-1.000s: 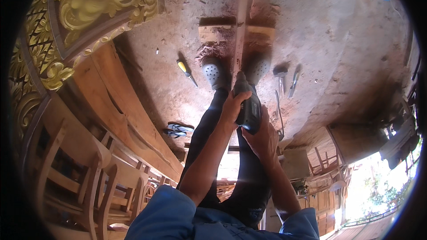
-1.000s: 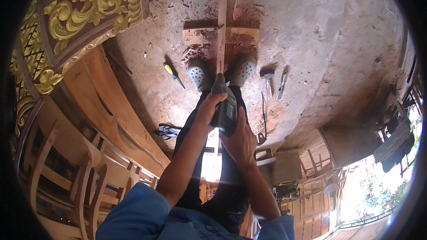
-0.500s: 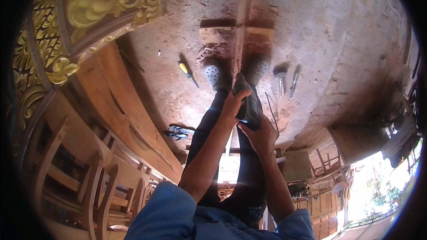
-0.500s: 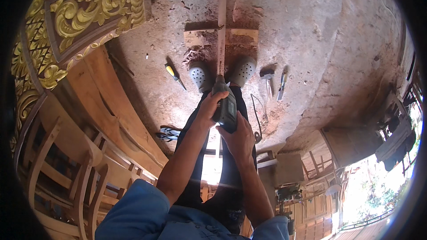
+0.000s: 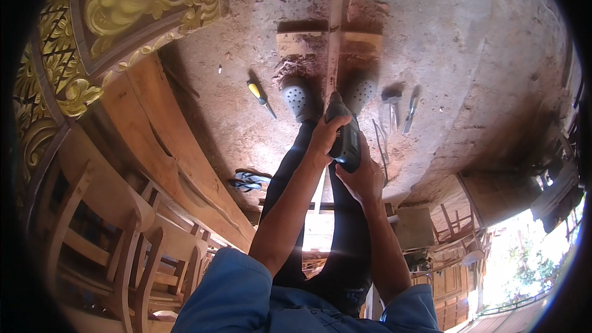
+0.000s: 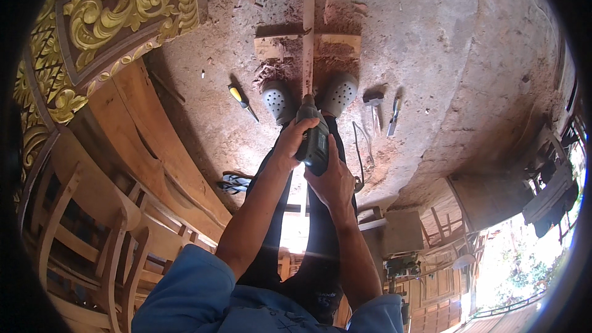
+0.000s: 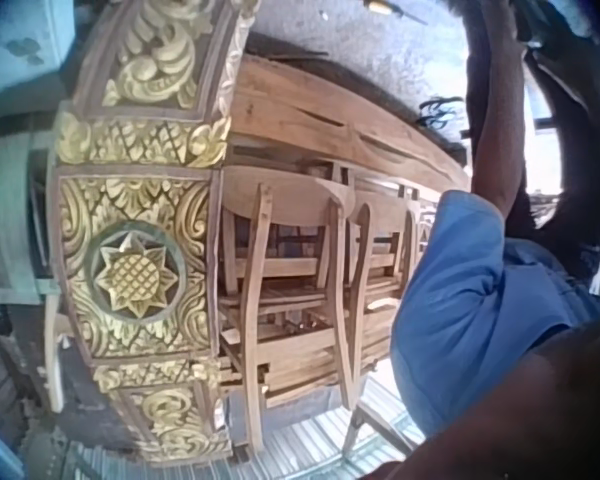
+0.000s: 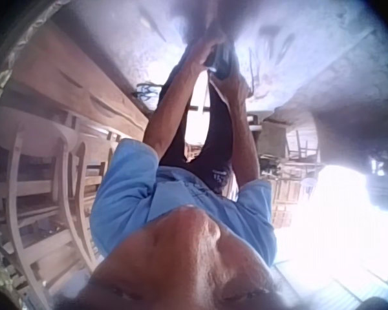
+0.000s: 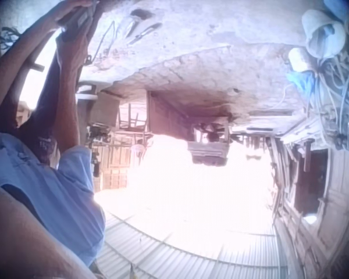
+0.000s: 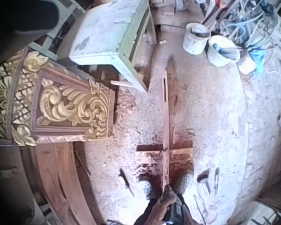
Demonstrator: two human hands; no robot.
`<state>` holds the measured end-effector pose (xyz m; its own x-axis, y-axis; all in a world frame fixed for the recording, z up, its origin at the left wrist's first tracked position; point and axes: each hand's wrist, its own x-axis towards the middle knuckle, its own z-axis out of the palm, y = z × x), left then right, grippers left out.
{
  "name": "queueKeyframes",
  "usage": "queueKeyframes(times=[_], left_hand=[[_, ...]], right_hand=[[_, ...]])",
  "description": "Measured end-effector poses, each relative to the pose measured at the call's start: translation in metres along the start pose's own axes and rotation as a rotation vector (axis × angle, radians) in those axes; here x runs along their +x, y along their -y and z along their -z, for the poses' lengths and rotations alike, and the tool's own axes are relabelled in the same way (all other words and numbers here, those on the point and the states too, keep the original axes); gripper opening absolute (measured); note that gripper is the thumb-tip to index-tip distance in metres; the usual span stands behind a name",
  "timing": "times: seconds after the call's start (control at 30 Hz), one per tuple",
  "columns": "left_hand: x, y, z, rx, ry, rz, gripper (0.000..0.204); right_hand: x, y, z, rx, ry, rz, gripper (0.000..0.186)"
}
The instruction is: The person sits on the floor and uses a chisel and hammer to carve a groove into a wooden plank. They then switch to a power drill to continue shaping the wood.
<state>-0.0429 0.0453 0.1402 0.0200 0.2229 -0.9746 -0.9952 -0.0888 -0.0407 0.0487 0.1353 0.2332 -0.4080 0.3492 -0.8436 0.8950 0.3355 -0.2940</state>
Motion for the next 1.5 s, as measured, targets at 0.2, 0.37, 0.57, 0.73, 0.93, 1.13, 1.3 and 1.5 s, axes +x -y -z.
queueKeyframes(times=[0.2,0.37,0.57,0.73,0.93,1.13,1.3,1.5], left_hand=[[0.005,0.001,0.006,0.007,-0.021,0.006,0.046],[0.007,0.000,0.006,-0.004,-0.005,-0.001,0.046],[0.004,0.004,0.009,-0.013,0.012,-0.046,0.044],[0.001,0.016,0.023,0.020,0.050,-0.128,0.046],[0.008,0.025,0.047,0.083,0.113,-0.134,0.049],[0.013,0.029,0.058,0.013,0.165,-0.142,0.046],[0.012,0.023,0.048,-0.006,0.126,-0.096,0.043],[0.013,0.007,0.018,-0.067,0.144,-0.105,0.034]], right_hand=[[0.003,-0.001,-0.003,0.013,0.025,-0.031,0.101],[0.005,-0.002,-0.004,-0.005,0.018,-0.015,0.101],[0.003,-0.012,-0.017,0.047,-0.036,0.057,0.100],[-0.002,-0.026,-0.040,-0.033,-0.099,0.155,0.105],[-0.006,-0.032,-0.059,-0.087,-0.145,0.212,0.108],[-0.007,-0.028,-0.063,-0.139,-0.181,0.226,0.109],[-0.004,-0.022,-0.055,-0.156,-0.152,0.196,0.109],[0.007,-0.006,-0.023,-0.073,-0.112,0.092,0.104]])
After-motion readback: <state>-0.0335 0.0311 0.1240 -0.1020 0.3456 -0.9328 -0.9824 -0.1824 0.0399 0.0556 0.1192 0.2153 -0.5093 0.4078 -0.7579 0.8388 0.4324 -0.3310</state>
